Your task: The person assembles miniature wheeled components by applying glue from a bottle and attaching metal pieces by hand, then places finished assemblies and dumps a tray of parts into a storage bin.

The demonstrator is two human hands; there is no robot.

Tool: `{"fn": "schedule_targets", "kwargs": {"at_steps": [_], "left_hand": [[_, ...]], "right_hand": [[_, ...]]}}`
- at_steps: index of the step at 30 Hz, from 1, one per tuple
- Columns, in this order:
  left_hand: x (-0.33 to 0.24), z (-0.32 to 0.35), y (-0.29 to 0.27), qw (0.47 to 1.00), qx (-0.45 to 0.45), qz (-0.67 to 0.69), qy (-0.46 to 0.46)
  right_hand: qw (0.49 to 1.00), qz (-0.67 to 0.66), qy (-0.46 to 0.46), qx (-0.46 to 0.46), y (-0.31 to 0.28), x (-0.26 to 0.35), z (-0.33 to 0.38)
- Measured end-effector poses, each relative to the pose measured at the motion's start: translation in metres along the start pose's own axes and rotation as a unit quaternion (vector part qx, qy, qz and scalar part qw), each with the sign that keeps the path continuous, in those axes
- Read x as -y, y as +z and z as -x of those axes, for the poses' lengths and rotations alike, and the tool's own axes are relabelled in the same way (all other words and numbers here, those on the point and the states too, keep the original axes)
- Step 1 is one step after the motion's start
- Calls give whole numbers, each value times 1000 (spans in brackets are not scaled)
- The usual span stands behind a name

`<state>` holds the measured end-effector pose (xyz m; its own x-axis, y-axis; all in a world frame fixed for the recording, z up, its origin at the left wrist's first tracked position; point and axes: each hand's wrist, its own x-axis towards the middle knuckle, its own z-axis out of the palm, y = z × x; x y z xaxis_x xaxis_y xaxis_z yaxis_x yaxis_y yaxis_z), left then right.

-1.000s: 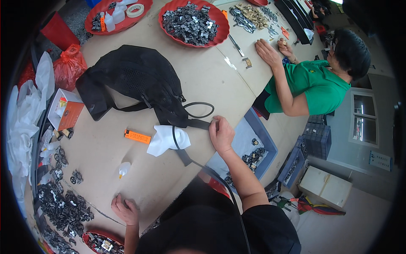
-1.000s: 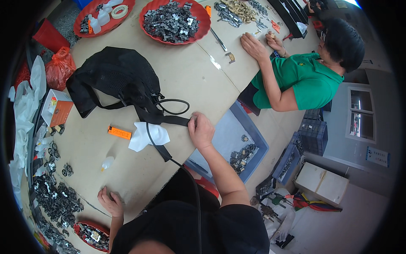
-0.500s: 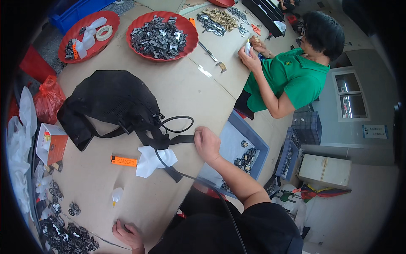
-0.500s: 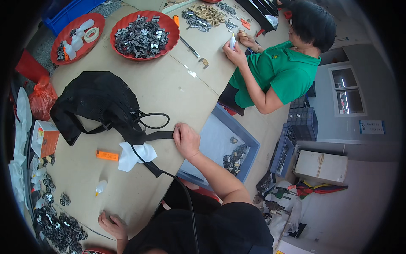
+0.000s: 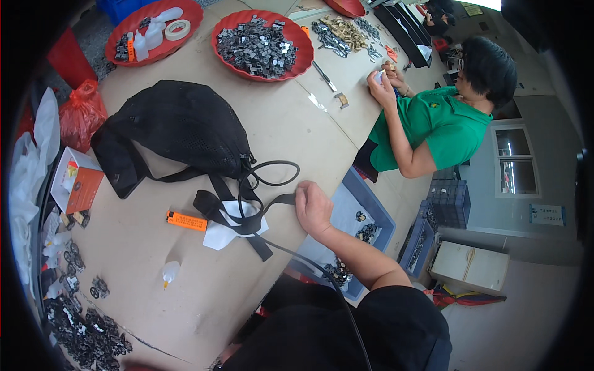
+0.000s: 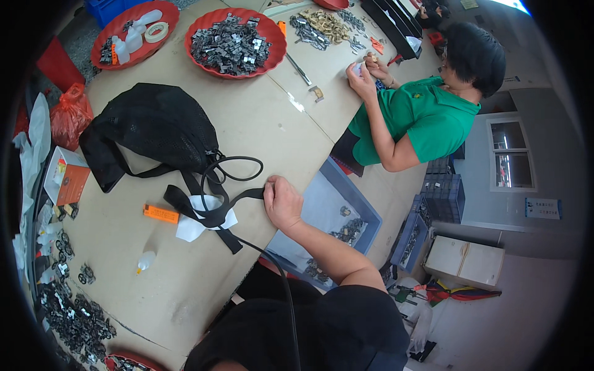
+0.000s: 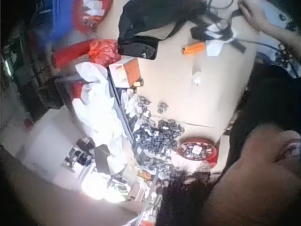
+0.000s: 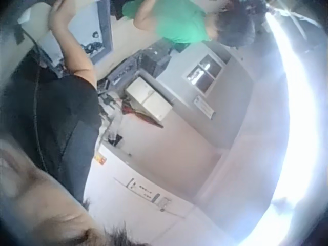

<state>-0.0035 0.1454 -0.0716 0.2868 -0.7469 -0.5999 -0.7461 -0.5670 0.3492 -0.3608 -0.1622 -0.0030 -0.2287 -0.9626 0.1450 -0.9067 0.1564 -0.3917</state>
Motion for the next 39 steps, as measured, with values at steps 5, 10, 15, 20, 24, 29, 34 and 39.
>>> {"fn": "schedule_targets", "kwargs": {"at_steps": [5, 10, 15, 20, 24, 29, 34, 39], "left_hand": [[20, -8, 34, 999, 19, 15, 23], [45, -11, 73, 998, 37, 36, 43], [61, -12, 100, 996, 50, 59, 50], [66, 2, 125, 994, 66, 84, 33], [57, 23, 141, 991, 76, 107, -1], [61, 43, 140, 988, 66, 126, -67], [30, 44, 160, 978, 73, 168, -103], [6, 27, 167, 970, 96, 196, -102]], "right_hand": [[1000, 16, -14, -11, -2, -3, -2], [999, 31, -10, -20, -1, -5, -2], [999, 38, -2, -31, 0, -6, 0], [999, 46, 11, -20, -2, -2, -2], [996, 80, 21, -18, 6, -1, -2], [995, 94, 13, -9, -3, -1, -3], [995, 97, -12, 8, -1, -4, -2], [994, 101, -31, -10, 2, -6, -1]]}}
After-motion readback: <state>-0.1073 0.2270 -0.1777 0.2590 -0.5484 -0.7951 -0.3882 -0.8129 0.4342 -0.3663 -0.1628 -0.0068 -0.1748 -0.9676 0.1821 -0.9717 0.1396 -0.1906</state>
